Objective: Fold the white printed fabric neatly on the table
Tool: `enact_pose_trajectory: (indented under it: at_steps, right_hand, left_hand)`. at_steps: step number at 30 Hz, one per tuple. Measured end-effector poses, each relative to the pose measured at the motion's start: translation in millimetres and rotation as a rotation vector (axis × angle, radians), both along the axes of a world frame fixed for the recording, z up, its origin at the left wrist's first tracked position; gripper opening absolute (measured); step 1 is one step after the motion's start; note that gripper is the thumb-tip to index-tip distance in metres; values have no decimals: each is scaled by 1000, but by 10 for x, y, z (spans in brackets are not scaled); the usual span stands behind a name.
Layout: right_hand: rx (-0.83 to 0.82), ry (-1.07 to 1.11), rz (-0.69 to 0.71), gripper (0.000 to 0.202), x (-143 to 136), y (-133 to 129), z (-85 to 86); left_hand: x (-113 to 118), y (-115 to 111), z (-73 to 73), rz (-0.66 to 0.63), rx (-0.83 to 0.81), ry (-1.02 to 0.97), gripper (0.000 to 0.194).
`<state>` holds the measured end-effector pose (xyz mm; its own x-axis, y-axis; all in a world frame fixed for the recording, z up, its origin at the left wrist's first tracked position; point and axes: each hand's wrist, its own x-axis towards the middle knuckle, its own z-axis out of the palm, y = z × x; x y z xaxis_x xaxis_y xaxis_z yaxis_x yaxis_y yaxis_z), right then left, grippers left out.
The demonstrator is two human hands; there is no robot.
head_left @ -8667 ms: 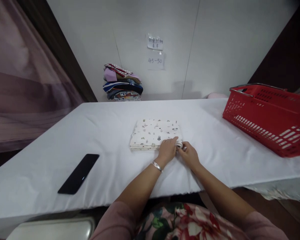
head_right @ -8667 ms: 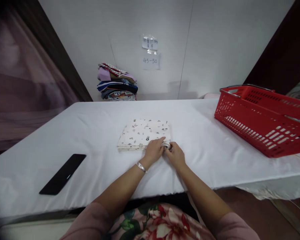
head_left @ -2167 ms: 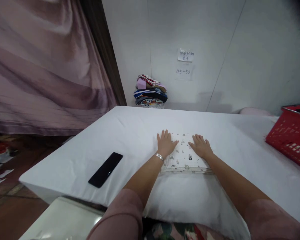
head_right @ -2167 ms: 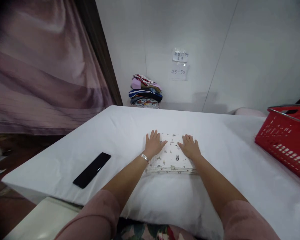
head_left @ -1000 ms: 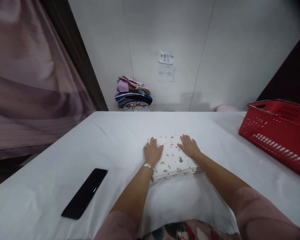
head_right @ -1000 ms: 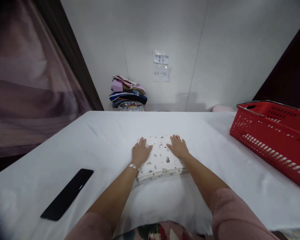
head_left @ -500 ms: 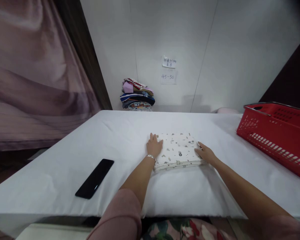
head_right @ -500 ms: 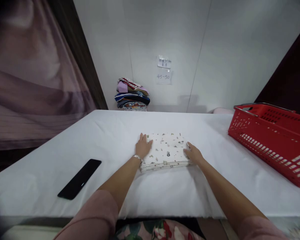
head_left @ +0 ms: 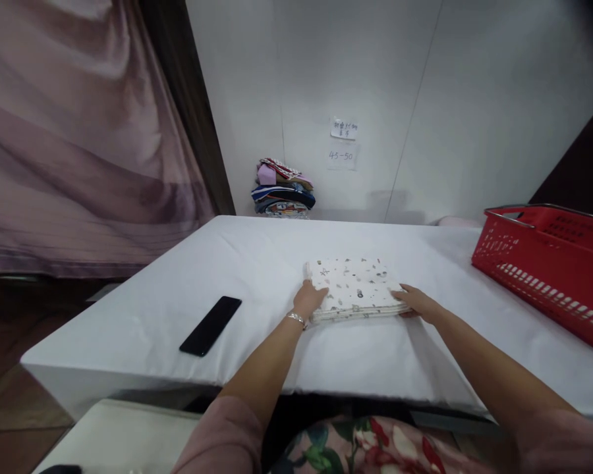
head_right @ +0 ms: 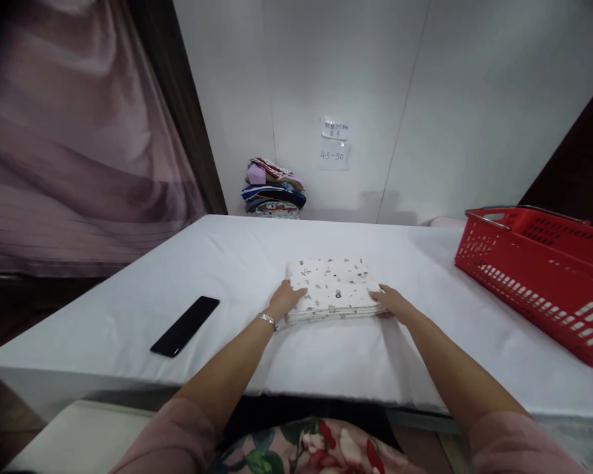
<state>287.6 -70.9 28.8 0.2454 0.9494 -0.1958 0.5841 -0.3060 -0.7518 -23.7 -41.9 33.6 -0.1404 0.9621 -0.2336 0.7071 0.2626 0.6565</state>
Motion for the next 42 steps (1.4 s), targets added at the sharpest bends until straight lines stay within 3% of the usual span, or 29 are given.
enact_pose_trajectory:
  at_steps: [4, 7, 11, 18, 23, 28, 37, 42]
  right_hand:
    - [-169, 331, 59, 80, -154, -291, 46]
    - [-175, 369, 104, 92, -285, -477, 30]
    - [-163, 393, 33, 98, -327, -579, -1]
    - [-169, 550, 14, 81, -135, -671, -6]
    - [-42, 341, -39, 28, -9, -795, -43]
    - [-18, 344, 6, 31, -77, -875, -37]
    - [-247, 382, -14, 38, -254, -790, 59]
    - [-325, 383, -34, 40, -304, -699, 80]
  left_hand:
    - [-144, 41, 43, 67, 95, -61, 72]
    - [-280, 44, 34, 76, 93, -45, 77]
    - [-334, -32, -17, 46, 73, -13, 77]
    - [-325, -118, 13, 88, 59, -87, 74]
    - [-363, -175, -14, 81, 90, -99, 69]
    - [-331, -217, -73, 67, 167, -96, 58]
    - [-346, -387, -235, 45, 399, -204, 44]
    - [-384, -397, -254, 64, 398, -253, 40]
